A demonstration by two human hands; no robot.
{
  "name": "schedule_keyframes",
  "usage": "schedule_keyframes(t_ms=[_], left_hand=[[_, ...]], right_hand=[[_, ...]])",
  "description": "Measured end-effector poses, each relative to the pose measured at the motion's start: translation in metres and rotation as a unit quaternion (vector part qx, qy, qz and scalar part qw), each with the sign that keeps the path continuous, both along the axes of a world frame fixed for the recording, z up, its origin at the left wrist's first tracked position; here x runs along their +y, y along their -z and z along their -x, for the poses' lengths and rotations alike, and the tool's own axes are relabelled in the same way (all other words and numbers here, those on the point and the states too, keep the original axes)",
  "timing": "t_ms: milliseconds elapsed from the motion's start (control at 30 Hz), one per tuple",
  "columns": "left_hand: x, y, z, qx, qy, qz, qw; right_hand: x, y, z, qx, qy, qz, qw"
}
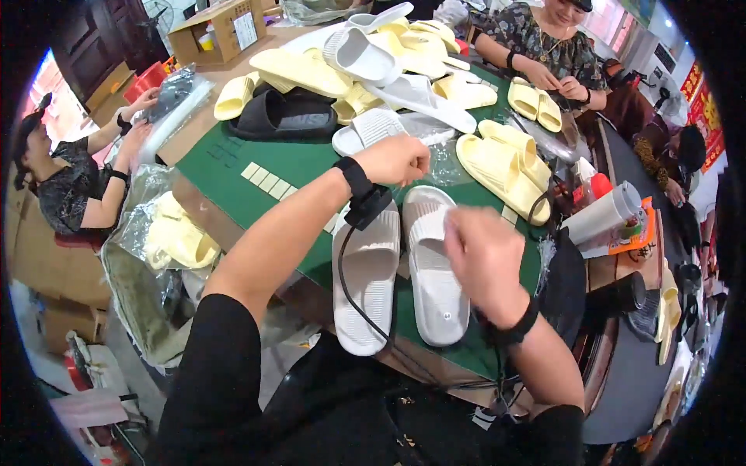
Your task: The recorder is manually assembling and inspecting various styles of slide sandals at a production table.
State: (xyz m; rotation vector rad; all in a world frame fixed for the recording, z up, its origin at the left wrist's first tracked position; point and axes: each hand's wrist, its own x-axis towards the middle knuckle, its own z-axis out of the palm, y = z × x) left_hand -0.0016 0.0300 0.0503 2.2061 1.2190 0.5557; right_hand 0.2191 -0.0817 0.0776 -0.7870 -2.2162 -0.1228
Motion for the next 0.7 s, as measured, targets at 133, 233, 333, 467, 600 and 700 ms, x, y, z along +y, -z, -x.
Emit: schedule_keyframes(t_ms=[133,233,333,467,600,700], left_hand=[[-0.006,-0.003,-0.003,0.001,0.009,-0.032,0.999],[-0.012,0.001,0.001,-0.06,0.026,-0.019,0.998],[-0.021,0.007,0.008,-0.088,-0.015,0.001,0.996],[-0.028,0.017,0.019,-0.154,-0.029,0.016,0.987],[-0.032,0.037,0.029,-0.378,-0.121,0.106,0.912],[-0.034,0.041,0.038,-0.394,-0.136,0.105,0.903]], right_hand=[[0.057,0.007,0.012,0.052,0.054,-0.007,0.997],[0.09,0.038,0.021,0.089,0.038,0.32,0.942],[0.088,0.048,0.032,0.13,0.003,0.426,0.895],[0.081,0.053,0.046,0.165,0.042,0.395,0.903],[0.084,0.06,0.044,0.304,0.006,0.462,0.833],[0.085,0.065,0.045,0.301,-0.008,0.466,0.832]])
